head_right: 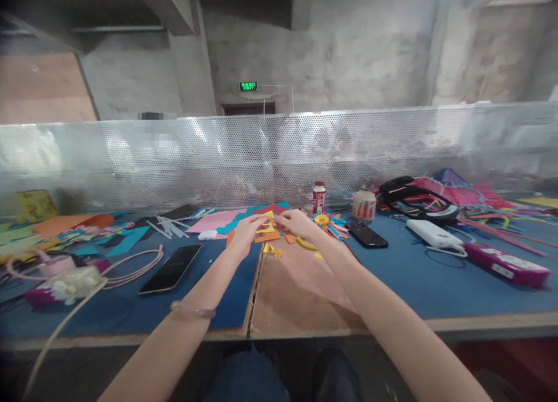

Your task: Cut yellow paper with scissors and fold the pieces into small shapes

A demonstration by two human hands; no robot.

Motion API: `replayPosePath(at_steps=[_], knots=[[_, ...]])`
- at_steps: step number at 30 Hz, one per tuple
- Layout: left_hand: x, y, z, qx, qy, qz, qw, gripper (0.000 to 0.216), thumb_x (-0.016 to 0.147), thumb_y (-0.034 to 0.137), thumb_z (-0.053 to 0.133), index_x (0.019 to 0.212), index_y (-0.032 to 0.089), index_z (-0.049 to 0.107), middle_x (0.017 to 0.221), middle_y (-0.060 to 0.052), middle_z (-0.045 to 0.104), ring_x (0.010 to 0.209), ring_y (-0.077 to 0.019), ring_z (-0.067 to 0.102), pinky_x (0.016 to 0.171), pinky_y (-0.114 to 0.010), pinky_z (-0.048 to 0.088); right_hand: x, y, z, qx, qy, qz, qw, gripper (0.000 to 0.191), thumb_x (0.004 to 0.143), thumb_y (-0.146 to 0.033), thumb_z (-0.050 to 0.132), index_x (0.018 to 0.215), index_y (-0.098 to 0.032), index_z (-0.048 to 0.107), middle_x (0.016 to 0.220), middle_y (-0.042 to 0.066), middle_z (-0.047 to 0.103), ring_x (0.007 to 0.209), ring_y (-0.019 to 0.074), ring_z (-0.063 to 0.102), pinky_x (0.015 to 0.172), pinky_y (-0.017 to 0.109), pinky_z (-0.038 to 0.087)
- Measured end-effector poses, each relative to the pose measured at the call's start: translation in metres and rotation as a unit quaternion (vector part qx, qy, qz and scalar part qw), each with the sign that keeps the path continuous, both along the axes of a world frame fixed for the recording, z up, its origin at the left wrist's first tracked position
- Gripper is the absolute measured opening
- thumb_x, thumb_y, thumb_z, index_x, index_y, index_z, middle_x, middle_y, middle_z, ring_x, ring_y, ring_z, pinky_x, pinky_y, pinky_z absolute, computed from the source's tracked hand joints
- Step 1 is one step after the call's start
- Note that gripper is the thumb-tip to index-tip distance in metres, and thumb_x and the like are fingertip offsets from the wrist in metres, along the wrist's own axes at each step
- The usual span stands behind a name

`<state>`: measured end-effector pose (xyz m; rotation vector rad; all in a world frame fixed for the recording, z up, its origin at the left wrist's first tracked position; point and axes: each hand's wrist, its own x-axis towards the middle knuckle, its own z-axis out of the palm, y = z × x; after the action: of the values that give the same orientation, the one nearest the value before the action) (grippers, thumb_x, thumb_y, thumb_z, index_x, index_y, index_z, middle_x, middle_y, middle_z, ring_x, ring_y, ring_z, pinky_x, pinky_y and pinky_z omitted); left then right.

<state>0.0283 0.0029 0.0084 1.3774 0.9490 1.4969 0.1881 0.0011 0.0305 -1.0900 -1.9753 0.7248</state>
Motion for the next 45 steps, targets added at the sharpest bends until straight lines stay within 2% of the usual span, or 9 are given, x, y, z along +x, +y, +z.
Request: replayPosePath(at_steps=[4,7,11,17,20,25,34,40,45], knots=[[0.000,0.000,0.001,-0.017,0.001,0.002,1.000,0.027,0.060,0.037,0.066,0.077,0.015,0.065,0.079,-0.009,0.065,0.069,-0.0159,0.060,0.056,-0.023,0.045,-0.012,0.006,-0.003,-0.001,0.069,0.020,0.997,0.031,0.075,-0.042,0.050,0.079,-0.013,0.062,0.075,0.006,0.065,0.063,0.0120,0.057,0.057,0.021,0.044],[0.002,-0.003,0.002,-0.037,-0.025,-0.003,0.999,0.028,0.064,0.037,0.065,0.078,0.014,0.062,0.077,-0.009,0.066,0.069,-0.0159,0.061,0.060,-0.025,0.048,-0.012,0.005,-0.013,0.061,0.105,-0.010,0.993,0.029,0.075,-0.040,0.050,0.078,-0.014,0.062,0.074,0.005,0.064,0.066,0.0128,0.057,0.061,0.023,0.045],[0.003,-0.007,0.001,-0.065,-0.057,-0.039,0.996,0.030,0.068,0.040,0.062,0.075,0.010,0.061,0.077,-0.013,0.067,0.067,-0.0183,0.063,0.067,-0.031,0.050,-0.010,0.006,-0.024,0.180,0.051,-0.087,0.979,0.023,0.074,-0.034,0.052,0.074,-0.014,0.063,0.071,0.004,0.064,0.063,0.0129,0.056,0.061,0.024,0.043],[-0.001,-0.006,0.001,-0.069,-0.104,-0.071,0.990,0.024,0.068,0.030,0.065,0.078,0.008,0.062,0.074,-0.012,0.067,0.068,-0.0179,0.064,0.076,-0.034,0.049,-0.015,0.012,-0.030,0.254,0.013,-0.070,0.965,0.018,0.074,-0.032,0.054,0.074,-0.016,0.063,0.073,0.003,0.063,0.062,0.0115,0.054,0.061,0.023,0.041],[-0.002,-0.006,0.002,-0.074,-0.116,-0.090,0.986,0.021,0.070,0.027,0.063,0.079,0.007,0.061,0.075,-0.012,0.067,0.068,-0.0170,0.064,0.080,-0.034,0.048,-0.013,0.010,-0.028,0.240,0.031,-0.057,0.969,0.020,0.073,-0.035,0.056,0.076,-0.017,0.063,0.075,0.002,0.063,0.064,0.0117,0.054,0.063,0.024,0.041],[-0.001,-0.009,0.005,-0.082,-0.118,-0.125,0.982,0.015,0.072,0.021,0.061,0.081,0.008,0.061,0.079,-0.012,0.068,0.073,-0.0168,0.064,0.084,-0.035,0.046,-0.006,0.008,-0.027,0.162,0.088,-0.012,0.983,0.024,0.070,-0.039,0.058,0.078,-0.016,0.061,0.073,0.002,0.063,0.065,0.0126,0.055,0.064,0.025,0.042],[-0.004,-0.002,-0.001,-0.077,-0.094,-0.184,0.975,0.012,0.073,0.017,0.060,0.082,0.009,0.062,0.085,-0.012,0.068,0.079,-0.0183,0.064,0.088,-0.039,0.044,0.000,0.019,-0.035,0.071,0.186,0.040,0.979,0.030,0.064,-0.042,0.063,0.076,-0.015,0.059,0.066,0.000,0.058,0.060,0.0102,0.052,0.060,0.024,0.042],[-0.004,-0.002,-0.002,-0.093,-0.068,-0.215,0.970,0.014,0.073,0.016,0.061,0.086,0.010,0.063,0.086,-0.012,0.067,0.079,-0.0176,0.063,0.087,-0.039,0.044,0.005,0.019,-0.034,0.033,0.205,0.073,0.975,0.028,0.063,-0.041,0.064,0.069,-0.016,0.054,0.061,-0.003,0.054,0.056,0.0084,0.049,0.057,0.022,0.040],[-0.003,-0.005,0.000,-0.115,-0.053,-0.220,0.967,0.015,0.074,0.020,0.059,0.085,0.010,0.063,0.088,-0.012,0.067,0.078,-0.0167,0.063,0.085,-0.036,0.046,0.006,0.016,-0.032,0.051,0.152,0.063,0.985,0.030,0.064,-0.043,0.063,0.068,-0.015,0.054,0.059,-0.002,0.054,0.055,0.0090,0.050,0.055,0.023,0.040]])
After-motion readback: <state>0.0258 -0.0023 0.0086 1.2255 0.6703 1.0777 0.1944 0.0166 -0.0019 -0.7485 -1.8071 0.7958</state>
